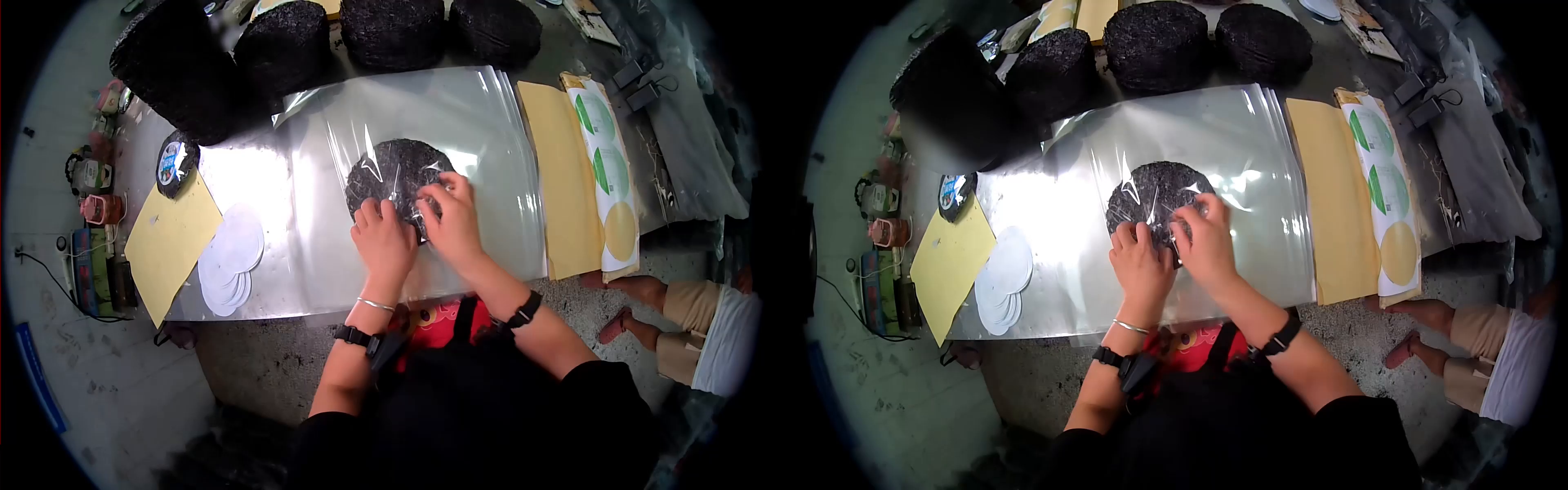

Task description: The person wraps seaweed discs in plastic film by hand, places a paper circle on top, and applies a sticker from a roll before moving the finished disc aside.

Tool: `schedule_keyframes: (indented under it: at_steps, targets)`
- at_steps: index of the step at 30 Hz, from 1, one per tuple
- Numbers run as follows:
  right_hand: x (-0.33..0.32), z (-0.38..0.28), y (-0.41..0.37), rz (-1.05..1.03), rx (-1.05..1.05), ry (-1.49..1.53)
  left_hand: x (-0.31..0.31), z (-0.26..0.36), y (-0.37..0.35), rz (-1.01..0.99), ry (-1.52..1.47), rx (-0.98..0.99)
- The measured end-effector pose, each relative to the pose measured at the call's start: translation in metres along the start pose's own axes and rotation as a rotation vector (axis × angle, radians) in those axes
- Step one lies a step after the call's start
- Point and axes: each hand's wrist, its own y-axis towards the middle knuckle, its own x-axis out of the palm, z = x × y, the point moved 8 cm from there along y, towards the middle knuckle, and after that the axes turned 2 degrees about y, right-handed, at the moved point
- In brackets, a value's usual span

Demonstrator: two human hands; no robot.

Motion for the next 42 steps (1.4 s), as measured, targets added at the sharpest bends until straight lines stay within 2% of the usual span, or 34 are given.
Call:
schedule_keyframes:
  at_steps: [1, 3, 6, 9, 10, 13, 14, 17, 18, 19, 21, 22, 25, 26, 29, 30, 32, 34, 35, 37, 39, 40, 42]
  targets:
    - [0.021, 0.01, -0.002, -0.07, 0.176, 0.166, -0.001, 0.001, 0.008, -0.009, -0.011, 0.004]
    - [0.033, 0.006, -0.001, -0.093, 0.07, -0.05, -0.004, -0.004, 0.023, -0.066, -0.119, -0.003]
    - [0.047, 0.03, 0.005, -0.463, 0.411, -0.088, -0.001, -0.01, 0.035, -0.304, -0.174, -0.075]
    - [0.04, -0.001, 0.02, -0.393, -0.048, -0.448, 0.003, 0.002, 0.035, -0.205, 0.033, 0.247]
    - [0.025, -0.019, 0.024, -0.132, -0.287, -0.394, -0.003, 0.004, 0.03, -0.05, -0.032, 0.357]
    - [0.047, 0.016, 0.012, -0.247, -0.204, -0.073, -0.018, 0.003, 0.027, 0.19, -0.182, 0.404]
    - [0.056, 0.031, 0.005, -0.333, -0.087, -0.078, -0.015, 0.0, 0.031, 0.111, -0.233, 0.359]
    - [0.043, 0.024, 0.012, -0.351, 0.114, -0.083, -0.004, -0.012, 0.04, -0.089, -0.304, 0.257]
    - [0.039, 0.014, 0.021, -0.395, 0.111, -0.16, 0.001, -0.016, 0.038, -0.141, -0.274, 0.246]
    - [0.034, 0.0, 0.029, -0.33, 0.0, -0.241, 0.007, -0.019, 0.037, -0.199, -0.246, 0.231]
    - [0.031, -0.02, 0.039, -0.201, -0.215, -0.391, -0.011, -0.012, 0.042, -0.027, -0.228, 0.311]
    - [0.043, -0.014, 0.038, -0.267, -0.26, -0.257, -0.017, -0.008, 0.042, 0.05, -0.218, 0.352]
    - [0.061, 0.01, 0.028, -0.398, -0.145, -0.13, 0.002, -0.03, 0.046, -0.005, -0.663, 0.09]
    - [0.06, 0.017, 0.025, -0.4, -0.053, -0.17, 0.005, -0.036, 0.043, -0.036, -0.645, -0.005]
    - [0.051, 0.006, 0.033, -0.224, -0.126, -0.266, 0.009, -0.028, 0.043, -0.16, -0.442, 0.217]
    - [0.051, 0.005, 0.036, -0.221, -0.167, -0.242, 0.003, -0.025, 0.045, -0.126, -0.429, 0.257]
    - [0.049, 0.004, 0.041, -0.216, -0.241, -0.195, -0.012, -0.022, 0.052, -0.009, -0.425, 0.232]
    - [0.049, 0.006, 0.038, -0.211, -0.25, -0.121, -0.009, -0.029, 0.051, 0.015, -0.572, 0.124]
    - [0.049, 0.008, 0.037, -0.208, -0.233, -0.069, 0.004, -0.038, 0.044, -0.007, -0.717, 0.023]
    - [0.052, 0.013, 0.035, -0.26, -0.146, -0.02, 0.02, -0.047, 0.034, -0.096, -0.819, -0.073]
    - [0.054, 0.022, 0.034, -0.365, -0.004, -0.03, 0.023, -0.049, 0.03, -0.173, -0.712, -0.002]
    - [0.049, 0.014, 0.04, -0.325, -0.121, -0.001, 0.021, -0.047, 0.03, -0.178, -0.645, 0.059]
    - [0.04, 0.012, 0.04, -0.184, -0.127, 0.13, 0.006, -0.036, 0.036, -0.076, -0.45, 0.267]
